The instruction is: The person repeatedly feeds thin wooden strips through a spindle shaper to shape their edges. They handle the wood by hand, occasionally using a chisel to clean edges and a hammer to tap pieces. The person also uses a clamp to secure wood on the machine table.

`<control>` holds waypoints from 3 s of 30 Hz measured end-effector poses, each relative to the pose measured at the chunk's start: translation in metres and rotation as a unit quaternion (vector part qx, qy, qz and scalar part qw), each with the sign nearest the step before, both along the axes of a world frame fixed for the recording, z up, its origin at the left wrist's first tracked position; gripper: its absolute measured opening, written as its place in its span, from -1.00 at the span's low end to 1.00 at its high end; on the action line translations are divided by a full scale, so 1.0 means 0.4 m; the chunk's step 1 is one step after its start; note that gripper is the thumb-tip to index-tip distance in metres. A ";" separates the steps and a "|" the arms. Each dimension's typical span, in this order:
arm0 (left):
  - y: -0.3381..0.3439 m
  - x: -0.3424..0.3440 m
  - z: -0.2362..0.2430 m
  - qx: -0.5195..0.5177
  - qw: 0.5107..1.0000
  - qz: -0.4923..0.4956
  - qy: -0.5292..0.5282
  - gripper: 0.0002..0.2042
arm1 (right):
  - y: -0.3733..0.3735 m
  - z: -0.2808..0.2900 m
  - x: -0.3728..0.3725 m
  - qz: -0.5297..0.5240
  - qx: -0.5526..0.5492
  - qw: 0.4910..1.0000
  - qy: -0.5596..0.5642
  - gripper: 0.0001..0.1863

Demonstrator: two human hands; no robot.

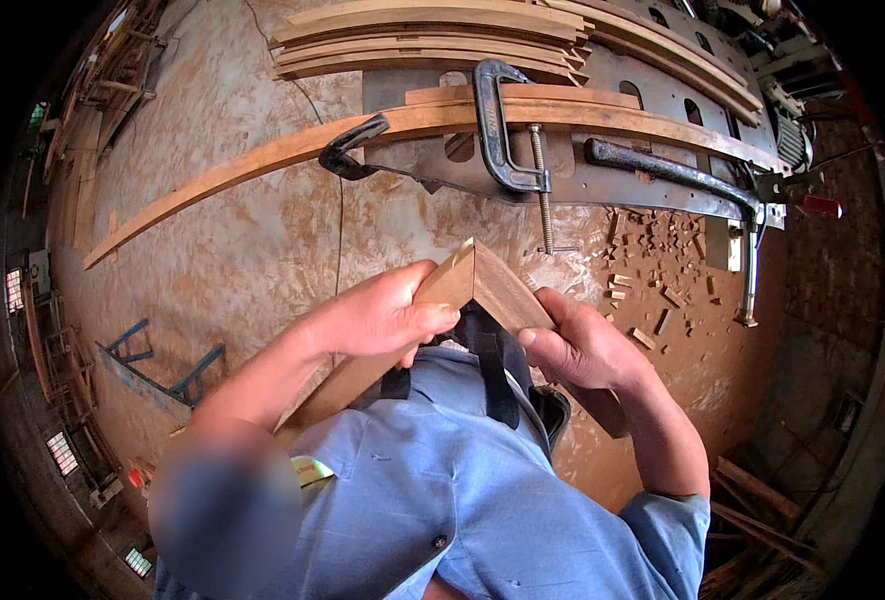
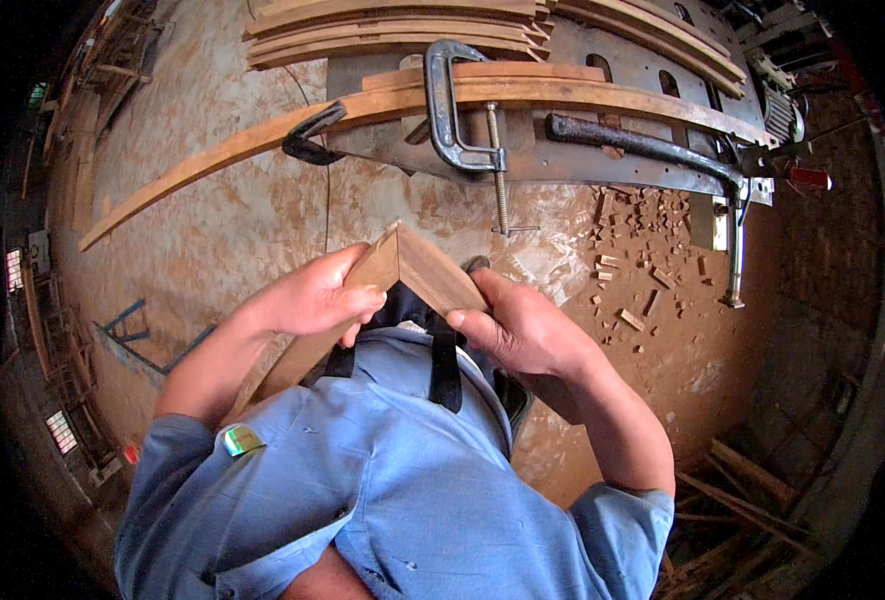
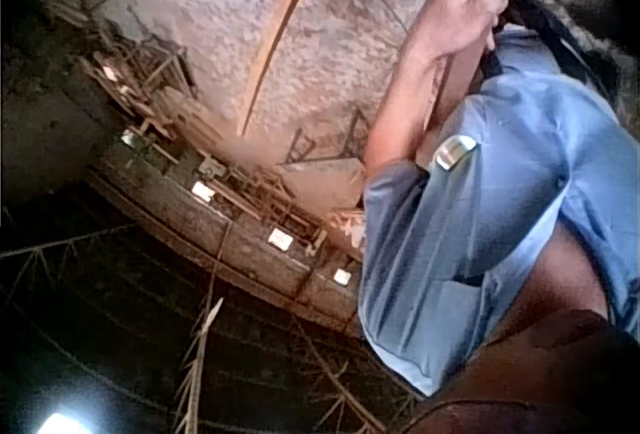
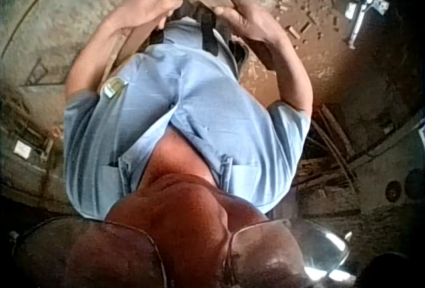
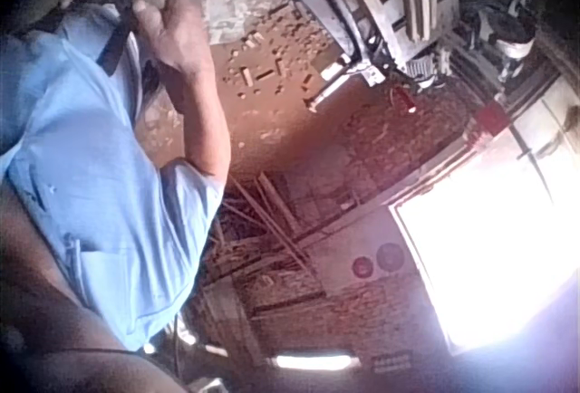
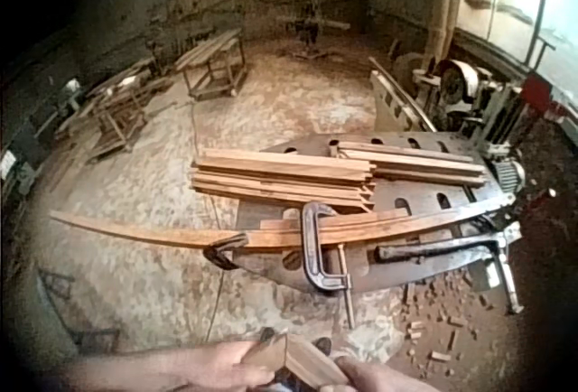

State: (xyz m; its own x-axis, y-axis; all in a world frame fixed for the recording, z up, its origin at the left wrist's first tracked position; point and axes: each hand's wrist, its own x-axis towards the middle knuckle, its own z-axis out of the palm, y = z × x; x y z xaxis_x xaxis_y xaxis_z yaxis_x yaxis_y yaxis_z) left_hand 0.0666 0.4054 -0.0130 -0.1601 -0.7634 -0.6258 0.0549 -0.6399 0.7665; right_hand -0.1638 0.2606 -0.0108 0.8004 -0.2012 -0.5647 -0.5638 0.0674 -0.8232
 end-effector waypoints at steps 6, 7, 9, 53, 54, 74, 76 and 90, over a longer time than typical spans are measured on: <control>-0.039 0.030 0.023 -0.049 0.997 -0.007 0.061 -0.58 | 0.008 -0.017 0.006 -0.016 -0.015 0.999 -0.046 -0.42; -0.042 0.030 0.030 -0.047 0.998 -0.004 0.050 -0.55 | 0.004 -0.012 0.005 -0.004 -0.047 0.998 -0.049 -0.43; -0.045 0.032 0.048 -0.047 0.998 0.002 0.031 -0.48 | -0.006 0.011 0.011 0.020 -0.114 0.992 -0.053 -0.44; -0.544 -0.051 0.402 -0.241 0.787 -0.210 -0.527 -0.66 | -0.583 -0.302 -0.056 -0.510 -0.132 0.847 0.068 -0.56; -0.541 -0.051 0.404 -0.226 0.784 -0.214 -0.537 -0.65 | -0.574 -0.286 -0.055 -0.520 -0.152 0.839 0.060 -0.55; -0.566 -0.066 0.430 -0.216 0.755 -0.285 -0.549 -0.58 | -0.096 -0.051 -0.289 -0.643 -0.078 0.711 -0.273 -0.16; -0.575 -0.091 0.466 -0.240 0.761 -0.297 -0.525 -0.61 | -0.073 -0.021 -0.335 -0.564 -0.020 0.684 -0.462 -0.04; -0.664 -0.111 0.413 -0.260 0.679 -0.307 -0.614 -0.72 | -0.207 0.126 -0.298 -0.536 0.057 0.806 -0.244 -0.80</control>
State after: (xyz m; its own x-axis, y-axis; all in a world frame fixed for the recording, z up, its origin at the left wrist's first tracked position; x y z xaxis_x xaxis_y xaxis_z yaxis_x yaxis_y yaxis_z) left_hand 0.0221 0.1398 0.1520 -0.1496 -0.9575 -0.2466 -0.9847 0.1216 0.1252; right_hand -0.2828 0.1779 0.0397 0.3338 -0.8940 -0.2989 0.2574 0.3915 -0.8834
